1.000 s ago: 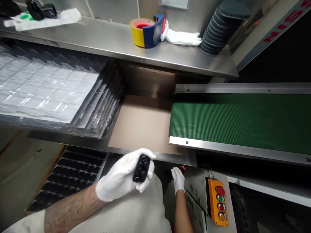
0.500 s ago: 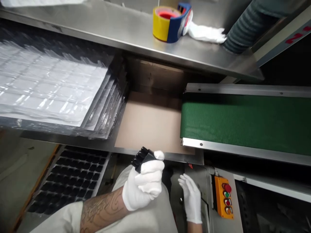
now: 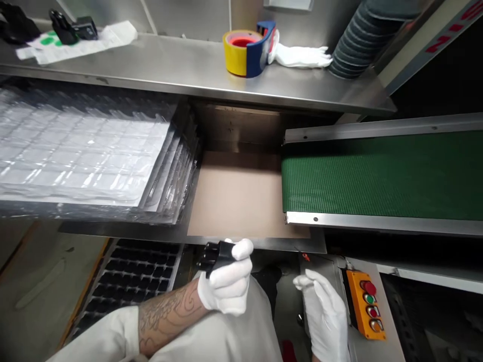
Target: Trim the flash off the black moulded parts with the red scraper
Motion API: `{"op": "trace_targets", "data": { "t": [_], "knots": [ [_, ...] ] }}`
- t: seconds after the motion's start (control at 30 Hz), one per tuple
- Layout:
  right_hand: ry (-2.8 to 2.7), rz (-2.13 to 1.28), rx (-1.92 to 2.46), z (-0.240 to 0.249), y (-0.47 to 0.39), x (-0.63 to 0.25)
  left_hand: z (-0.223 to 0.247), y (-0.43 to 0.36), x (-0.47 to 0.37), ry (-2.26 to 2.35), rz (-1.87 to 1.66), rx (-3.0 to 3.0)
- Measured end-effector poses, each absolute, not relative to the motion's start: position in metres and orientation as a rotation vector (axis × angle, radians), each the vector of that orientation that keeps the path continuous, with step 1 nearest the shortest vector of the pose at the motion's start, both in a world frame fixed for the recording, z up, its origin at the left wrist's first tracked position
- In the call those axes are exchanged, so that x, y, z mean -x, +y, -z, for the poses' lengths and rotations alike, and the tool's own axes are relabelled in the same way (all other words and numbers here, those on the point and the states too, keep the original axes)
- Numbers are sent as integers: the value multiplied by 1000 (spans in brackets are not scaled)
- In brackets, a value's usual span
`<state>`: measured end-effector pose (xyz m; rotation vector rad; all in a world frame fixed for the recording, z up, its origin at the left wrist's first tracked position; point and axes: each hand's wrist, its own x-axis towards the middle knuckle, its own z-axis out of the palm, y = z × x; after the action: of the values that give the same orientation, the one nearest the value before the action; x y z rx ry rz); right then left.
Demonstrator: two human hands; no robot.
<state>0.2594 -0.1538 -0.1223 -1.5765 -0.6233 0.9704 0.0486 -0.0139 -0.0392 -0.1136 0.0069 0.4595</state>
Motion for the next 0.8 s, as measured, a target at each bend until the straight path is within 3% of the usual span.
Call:
{"op": "trace_targets", "data": {
  "t": [0.1,0.23,0.37,0.8],
  "knots": [
    [-841,-1026,1446,83,-147,-268,46,-1,-51,-102,-231,-251],
    [-1594,-702,1324,11,-130,-283,45,25,-62,31,104,-706],
    [-2076,-491,1258,-37,-110,-294,32,38,-88,-31,308,-782],
    [-1984,-556,1256,-59,-115,-323,33,-17,-160,-211,159,-299]
  ]
}}
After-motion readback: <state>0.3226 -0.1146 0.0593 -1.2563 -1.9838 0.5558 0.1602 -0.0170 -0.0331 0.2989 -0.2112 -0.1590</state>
